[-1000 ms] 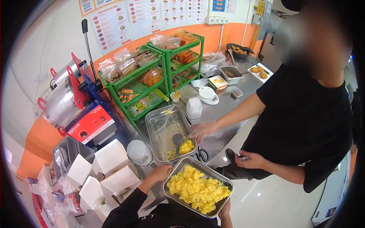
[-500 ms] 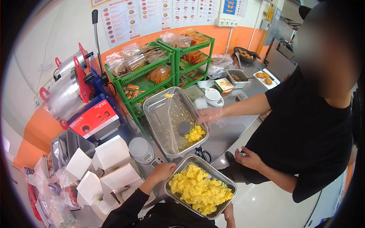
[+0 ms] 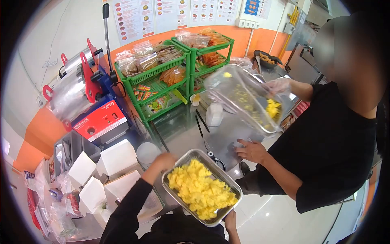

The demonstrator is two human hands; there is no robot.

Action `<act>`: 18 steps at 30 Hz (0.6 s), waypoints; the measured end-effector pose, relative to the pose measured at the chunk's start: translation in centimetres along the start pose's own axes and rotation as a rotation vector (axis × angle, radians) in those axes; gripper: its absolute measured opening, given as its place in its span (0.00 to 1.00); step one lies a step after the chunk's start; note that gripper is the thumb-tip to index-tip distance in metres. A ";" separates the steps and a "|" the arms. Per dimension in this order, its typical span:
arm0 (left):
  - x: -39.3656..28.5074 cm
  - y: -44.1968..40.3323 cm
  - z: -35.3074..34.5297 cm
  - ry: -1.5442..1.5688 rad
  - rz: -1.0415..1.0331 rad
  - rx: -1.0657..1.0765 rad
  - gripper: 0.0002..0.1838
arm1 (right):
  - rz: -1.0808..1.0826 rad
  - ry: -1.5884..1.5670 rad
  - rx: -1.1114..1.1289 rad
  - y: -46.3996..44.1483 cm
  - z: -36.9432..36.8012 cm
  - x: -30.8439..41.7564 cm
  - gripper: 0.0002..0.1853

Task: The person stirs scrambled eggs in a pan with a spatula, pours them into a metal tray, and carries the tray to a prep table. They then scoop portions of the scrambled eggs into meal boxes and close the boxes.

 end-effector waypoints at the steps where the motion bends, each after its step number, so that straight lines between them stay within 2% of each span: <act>1: 0.7 -1.4 0.7 -0.045 -0.005 0.060 0.13 | -0.012 -0.010 0.013 -0.6 -1.0 -0.6 0.30; 3: 3.2 -5.7 1.0 0.038 0.181 0.112 0.14 | -0.003 -0.101 0.028 -1.6 -3.3 0.4 0.31; 4: 2.9 -5.9 2.5 0.058 0.200 0.118 0.15 | 0.102 -0.058 0.040 -2.6 -4.8 -1.0 0.31; 6: 2.4 -6.2 4.8 0.096 0.238 0.129 0.16 | 0.055 -0.162 0.105 -4.0 -7.1 -2.3 0.30; 8: 5.8 -10.9 3.6 0.188 0.259 0.076 0.20 | -0.084 -0.439 0.145 -4.7 -8.9 2.3 0.29; 9: 5.9 -11.5 4.3 0.211 0.281 0.046 0.21 | -0.116 -0.506 0.100 -5.5 -10.0 2.3 0.28; 12: 6.4 -13.2 6.2 0.240 0.376 -0.044 0.24 | -0.116 -0.495 0.158 -7.6 -11.8 3.0 0.27; 15: 7.6 -15.7 6.6 0.284 0.354 -0.077 0.25 | -0.160 -0.573 0.161 -9.6 -13.1 3.5 0.23; 16: 8.3 -17.3 6.5 0.215 0.301 -0.106 0.25 | -0.181 -0.587 0.159 -10.2 -13.5 3.9 0.22; 17: 9.0 -18.7 6.1 0.148 0.251 -0.129 0.25 | -0.115 -0.479 0.187 -10.8 -13.9 3.7 0.20; 18: 8.7 -18.7 6.5 0.081 0.198 -0.152 0.26 | -0.110 -0.537 0.175 -11.1 -14.2 4.3 0.19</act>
Point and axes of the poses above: each hand's wrist, its own y-axis away from the middle knuckle, its own z-axis out of the back of the hand, x = y × z, the point moved 3 cm from there along -y, towards the middle knuckle, and after that the axes turned 14 degrees about z, right-handed, at the moved point
